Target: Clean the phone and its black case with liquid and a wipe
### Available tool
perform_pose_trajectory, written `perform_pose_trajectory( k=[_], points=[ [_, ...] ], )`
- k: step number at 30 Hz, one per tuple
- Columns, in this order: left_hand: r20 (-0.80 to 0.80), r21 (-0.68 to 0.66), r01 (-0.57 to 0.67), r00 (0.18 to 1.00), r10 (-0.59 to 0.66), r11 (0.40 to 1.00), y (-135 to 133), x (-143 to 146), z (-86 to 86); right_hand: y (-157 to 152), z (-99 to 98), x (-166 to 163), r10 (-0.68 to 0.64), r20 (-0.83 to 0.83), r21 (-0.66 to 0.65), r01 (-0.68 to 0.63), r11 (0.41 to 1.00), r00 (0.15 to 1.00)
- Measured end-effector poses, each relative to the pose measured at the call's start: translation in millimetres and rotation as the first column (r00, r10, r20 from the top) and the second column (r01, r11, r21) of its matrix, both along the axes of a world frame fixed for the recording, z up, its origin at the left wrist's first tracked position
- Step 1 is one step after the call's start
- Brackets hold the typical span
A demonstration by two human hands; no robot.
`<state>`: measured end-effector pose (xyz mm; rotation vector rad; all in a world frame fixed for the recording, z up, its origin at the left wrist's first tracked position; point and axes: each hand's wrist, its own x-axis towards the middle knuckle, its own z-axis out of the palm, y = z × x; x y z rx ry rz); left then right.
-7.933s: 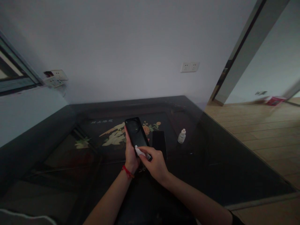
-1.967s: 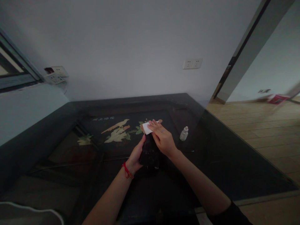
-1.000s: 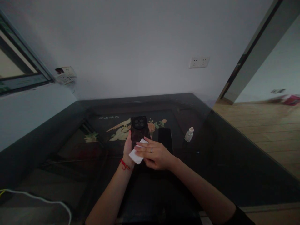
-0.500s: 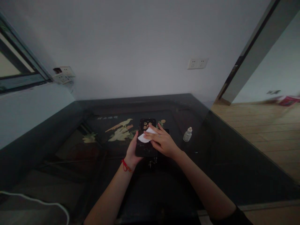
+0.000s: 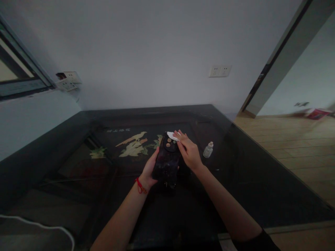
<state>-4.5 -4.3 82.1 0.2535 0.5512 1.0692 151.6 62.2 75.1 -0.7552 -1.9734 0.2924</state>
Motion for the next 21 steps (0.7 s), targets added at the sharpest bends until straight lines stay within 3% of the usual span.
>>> perform_pose_trajectory(
  k=[6,11,16,21],
  points=[
    [-0.045,0.026,-0.208,0.977,0.209,0.978,3.9,3.3,-2.4,-8.6,-4.2,-11.4,0.112,0.202,0.109,-0.136,0.985,0.973],
    [-0.137,0.006,-0.167,0.977,0.166,0.986,5.4,5.3,-7.6,-9.7,-4.3,-14.5,0.007,0.188,0.094,-0.025,0.995,0.982],
    [-0.073,-0.005,-0.251,0.965,0.250,0.968,9.1,-7.9,-6.9,-15.5,-4.5,-15.9,0.216,0.330,0.143,-0.275,0.951,0.919],
    [0.004,-0.011,-0.277,0.961,0.277,0.961,13.3,-26.8,-4.4,-16.6,-3.8,-15.1,0.309,0.300,0.092,-0.350,0.932,0.902]
  ],
)
